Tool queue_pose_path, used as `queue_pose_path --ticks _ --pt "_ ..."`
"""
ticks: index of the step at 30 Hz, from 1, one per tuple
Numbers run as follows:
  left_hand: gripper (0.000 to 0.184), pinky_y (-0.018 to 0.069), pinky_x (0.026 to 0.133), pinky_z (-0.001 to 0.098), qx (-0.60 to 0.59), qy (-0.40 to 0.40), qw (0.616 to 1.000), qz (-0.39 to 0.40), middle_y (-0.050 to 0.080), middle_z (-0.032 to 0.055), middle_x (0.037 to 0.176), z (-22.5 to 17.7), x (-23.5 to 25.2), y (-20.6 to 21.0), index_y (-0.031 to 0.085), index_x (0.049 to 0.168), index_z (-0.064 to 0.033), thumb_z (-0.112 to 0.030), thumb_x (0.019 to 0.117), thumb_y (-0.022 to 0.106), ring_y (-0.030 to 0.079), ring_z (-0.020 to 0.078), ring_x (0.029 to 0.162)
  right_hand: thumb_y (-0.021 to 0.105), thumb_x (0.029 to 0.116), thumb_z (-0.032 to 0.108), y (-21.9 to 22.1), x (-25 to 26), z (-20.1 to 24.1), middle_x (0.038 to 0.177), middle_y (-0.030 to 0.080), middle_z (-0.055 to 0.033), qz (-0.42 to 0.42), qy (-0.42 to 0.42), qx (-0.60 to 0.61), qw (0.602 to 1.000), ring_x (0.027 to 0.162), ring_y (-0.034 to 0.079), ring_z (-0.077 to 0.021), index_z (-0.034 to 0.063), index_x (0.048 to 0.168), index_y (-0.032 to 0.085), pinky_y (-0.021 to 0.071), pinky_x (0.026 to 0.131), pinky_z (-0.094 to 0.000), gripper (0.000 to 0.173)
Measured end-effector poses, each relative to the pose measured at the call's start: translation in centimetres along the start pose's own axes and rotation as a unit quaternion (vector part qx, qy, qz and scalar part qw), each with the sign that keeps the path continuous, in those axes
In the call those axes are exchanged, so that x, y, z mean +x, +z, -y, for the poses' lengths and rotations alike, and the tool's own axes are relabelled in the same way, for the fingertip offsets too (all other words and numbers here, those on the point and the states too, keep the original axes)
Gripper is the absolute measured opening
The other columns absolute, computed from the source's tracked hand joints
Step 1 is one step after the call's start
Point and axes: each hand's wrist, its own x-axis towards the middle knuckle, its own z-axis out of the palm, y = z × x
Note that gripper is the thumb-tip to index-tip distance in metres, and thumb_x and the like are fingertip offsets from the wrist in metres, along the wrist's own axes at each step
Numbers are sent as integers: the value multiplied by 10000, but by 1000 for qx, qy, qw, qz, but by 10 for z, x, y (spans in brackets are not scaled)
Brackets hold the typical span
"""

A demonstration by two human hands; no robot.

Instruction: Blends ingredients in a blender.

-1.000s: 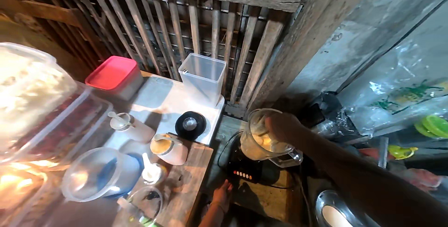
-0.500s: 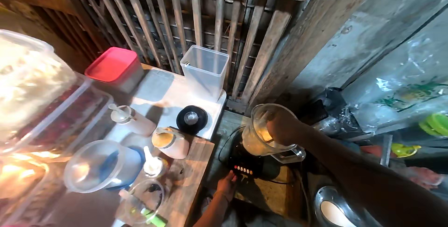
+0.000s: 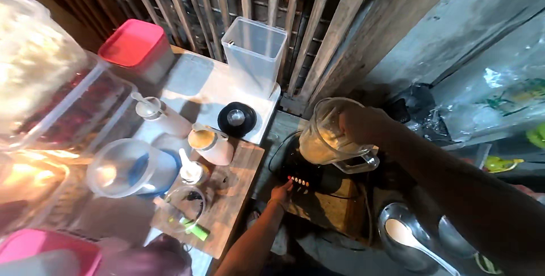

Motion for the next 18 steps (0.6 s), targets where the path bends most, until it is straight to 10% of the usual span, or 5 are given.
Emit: queue_pose_path --ticks 5,18 --pt "343 512 805 286 -6 24 1000 -12 620 154 1072 8 7 4 540 1258 77 -95 987 661 585 160 887 591 1040 120 -16 -22 -23 1145 685 -210 -33 -53 32 998 1103 638 -412 26 1104 738 486 924 -625 186" --pt "389 502 839 355 116 33 991 -55 632 197 1106 1 5 11 576 1246 86 -188 991 683 583 219 913 578 1044 138 -15 -26 -31 1153 689 -221 -63 45 34 996 1102 650 -438 52 1163 723 513 873 -629 206"
